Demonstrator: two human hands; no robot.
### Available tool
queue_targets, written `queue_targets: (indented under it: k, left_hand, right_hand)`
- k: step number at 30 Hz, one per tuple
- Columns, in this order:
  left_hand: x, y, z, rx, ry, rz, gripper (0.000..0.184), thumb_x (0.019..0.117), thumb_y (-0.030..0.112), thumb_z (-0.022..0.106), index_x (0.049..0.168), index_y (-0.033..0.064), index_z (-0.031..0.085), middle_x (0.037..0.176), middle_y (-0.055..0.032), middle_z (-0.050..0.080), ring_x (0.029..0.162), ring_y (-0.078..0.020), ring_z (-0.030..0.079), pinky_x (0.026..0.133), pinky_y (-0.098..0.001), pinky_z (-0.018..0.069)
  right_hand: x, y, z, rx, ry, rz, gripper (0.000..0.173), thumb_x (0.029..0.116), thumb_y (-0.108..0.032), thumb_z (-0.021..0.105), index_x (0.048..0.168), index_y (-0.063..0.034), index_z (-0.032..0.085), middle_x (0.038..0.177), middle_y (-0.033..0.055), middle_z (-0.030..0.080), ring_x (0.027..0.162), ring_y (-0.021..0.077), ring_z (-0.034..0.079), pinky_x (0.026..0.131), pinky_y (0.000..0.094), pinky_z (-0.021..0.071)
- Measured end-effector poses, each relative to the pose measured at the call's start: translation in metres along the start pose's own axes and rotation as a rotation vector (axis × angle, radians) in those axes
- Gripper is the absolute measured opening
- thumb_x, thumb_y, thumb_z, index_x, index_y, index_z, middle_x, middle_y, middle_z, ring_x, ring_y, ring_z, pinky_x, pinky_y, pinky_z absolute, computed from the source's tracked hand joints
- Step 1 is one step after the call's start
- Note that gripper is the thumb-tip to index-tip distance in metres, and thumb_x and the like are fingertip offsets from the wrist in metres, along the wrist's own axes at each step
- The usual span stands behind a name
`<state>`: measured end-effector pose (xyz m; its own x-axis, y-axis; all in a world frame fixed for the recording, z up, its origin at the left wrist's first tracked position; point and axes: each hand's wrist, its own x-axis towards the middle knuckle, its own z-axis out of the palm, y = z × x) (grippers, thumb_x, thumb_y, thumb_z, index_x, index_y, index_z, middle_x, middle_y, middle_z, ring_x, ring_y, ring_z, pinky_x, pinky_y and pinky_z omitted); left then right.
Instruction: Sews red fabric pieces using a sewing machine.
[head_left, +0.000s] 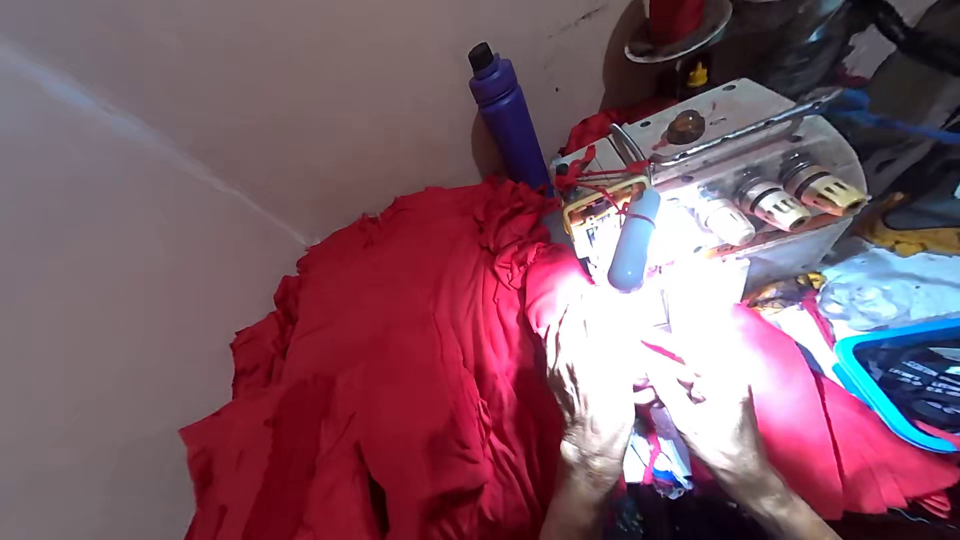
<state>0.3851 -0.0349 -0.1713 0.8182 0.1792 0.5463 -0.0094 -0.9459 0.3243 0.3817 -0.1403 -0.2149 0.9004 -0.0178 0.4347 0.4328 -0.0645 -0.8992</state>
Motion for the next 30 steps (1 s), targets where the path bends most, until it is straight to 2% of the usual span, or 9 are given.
queue_targets:
  k: [4, 8, 12, 15, 18, 20, 23, 26, 30]
  left_hand:
    - [0.031, -0.017, -0.012, -0.091, -0.255, -0.101, 0.047, 0.0947, 0.02, 0.069, 0.136, -0.0002, 0.062, 0.135, -0.0233, 0.062, 0.128, -0.0388, 0.057, 0.111, -0.0567, 0.0388]
    - [0.065, -0.028, -0.017, -0.055, -0.312, -0.181, 0.035, 0.099, 0.023, 0.067, 0.13, 0.0088, 0.06, 0.106, -0.0225, 0.068, 0.097, -0.0411, 0.067, 0.079, -0.0583, 0.0519]
    - [0.082, -0.049, -0.004, -0.053, -0.262, -0.118, 0.034, 0.1049, 0.026, 0.056, 0.133, 0.0059, 0.058, 0.115, -0.0236, 0.068, 0.107, -0.0431, 0.066, 0.086, -0.0608, 0.0516]
    - [0.069, -0.064, -0.019, -0.282, -0.217, -0.051, 0.029, 0.1045, 0.018, 0.057, 0.13, 0.0043, 0.064, 0.124, -0.0204, 0.067, 0.111, -0.0381, 0.065, 0.095, -0.0562, 0.0507]
    - [0.068, -0.074, -0.026, -0.356, 0.017, -0.035, 0.024, 0.1038, 0.016, 0.058, 0.114, -0.0008, 0.072, 0.111, -0.0191, 0.071, 0.096, -0.0312, 0.069, 0.085, -0.0486, 0.0543]
    - [0.078, -0.08, -0.033, -0.363, 0.073, -0.095, 0.027, 0.1042, 0.017, 0.057, 0.122, -0.0004, 0.067, 0.118, -0.02, 0.068, 0.104, -0.0306, 0.067, 0.087, -0.0457, 0.0545]
    - [0.115, -0.092, -0.039, -0.36, -0.094, -0.137, 0.06, 0.0955, 0.013, 0.067, 0.15, 0.0021, 0.043, 0.151, -0.026, 0.045, 0.136, -0.0397, 0.048, 0.107, -0.0529, 0.0438]
    - [0.164, -0.112, -0.025, -0.346, -0.334, -0.117, 0.101, 0.0759, 0.006, 0.083, 0.16, 0.0068, 0.027, 0.164, -0.0316, 0.016, 0.152, -0.0477, 0.017, 0.12, -0.0587, 0.0251]
    - [0.206, -0.117, -0.019, -0.263, -0.551, -0.253, 0.127, 0.0666, 0.002, 0.091, 0.164, 0.0205, 0.012, 0.165, -0.0333, -0.012, 0.149, -0.0554, 0.013, 0.111, -0.065, 0.0337]
  right_hand:
    - [0.016, 0.002, 0.0, -0.232, 0.012, -0.09, 0.023, 0.0947, -0.013, 0.06, 0.103, 0.0016, 0.076, 0.079, 0.007, 0.074, 0.068, 0.0073, 0.069, 0.066, 0.0241, 0.0578]
    - [0.004, 0.0, -0.009, -0.343, 0.013, -0.132, 0.025, 0.0938, -0.016, 0.06, 0.104, -0.0021, 0.079, 0.079, 0.0094, 0.072, 0.067, 0.0128, 0.067, 0.064, 0.0272, 0.0557]
    - [-0.034, 0.007, -0.037, -0.429, -0.071, -0.214, 0.029, 0.0982, -0.027, 0.057, 0.098, -0.0084, 0.079, 0.089, 0.0052, 0.076, 0.08, 0.0114, 0.071, 0.07, 0.0289, 0.0555]
    - [-0.059, 0.009, -0.063, -0.596, -0.164, -0.341, 0.029, 0.0972, -0.025, 0.057, 0.091, -0.0059, 0.079, 0.08, 0.0104, 0.073, 0.073, 0.0228, 0.07, 0.063, 0.0353, 0.0538]
    - [-0.067, 0.009, -0.084, -0.621, -0.281, -0.375, 0.028, 0.0988, -0.027, 0.06, 0.094, -0.0083, 0.08, 0.088, 0.0122, 0.074, 0.086, 0.0284, 0.069, 0.078, 0.0395, 0.0523]
    - [-0.068, 0.012, -0.089, -0.614, -0.351, -0.391, 0.028, 0.0987, -0.031, 0.061, 0.099, -0.0098, 0.08, 0.097, 0.015, 0.075, 0.097, 0.0326, 0.069, 0.087, 0.0442, 0.0502]
    - [-0.068, 0.02, -0.089, -0.708, -0.457, -0.445, 0.031, 0.0956, -0.032, 0.062, 0.114, -0.012, 0.077, 0.113, 0.0194, 0.074, 0.104, 0.0404, 0.07, 0.086, 0.0551, 0.0524]
    - [-0.07, 0.021, -0.087, -0.804, -0.483, -0.441, 0.03, 0.094, -0.025, 0.065, 0.12, -0.0137, 0.076, 0.116, 0.0186, 0.073, 0.105, 0.0393, 0.07, 0.083, 0.0533, 0.0529]
    - [-0.068, 0.02, -0.086, -0.804, -0.491, -0.424, 0.026, 0.0979, -0.022, 0.064, 0.12, -0.0147, 0.075, 0.116, 0.0153, 0.074, 0.104, 0.037, 0.071, 0.083, 0.0492, 0.0541]
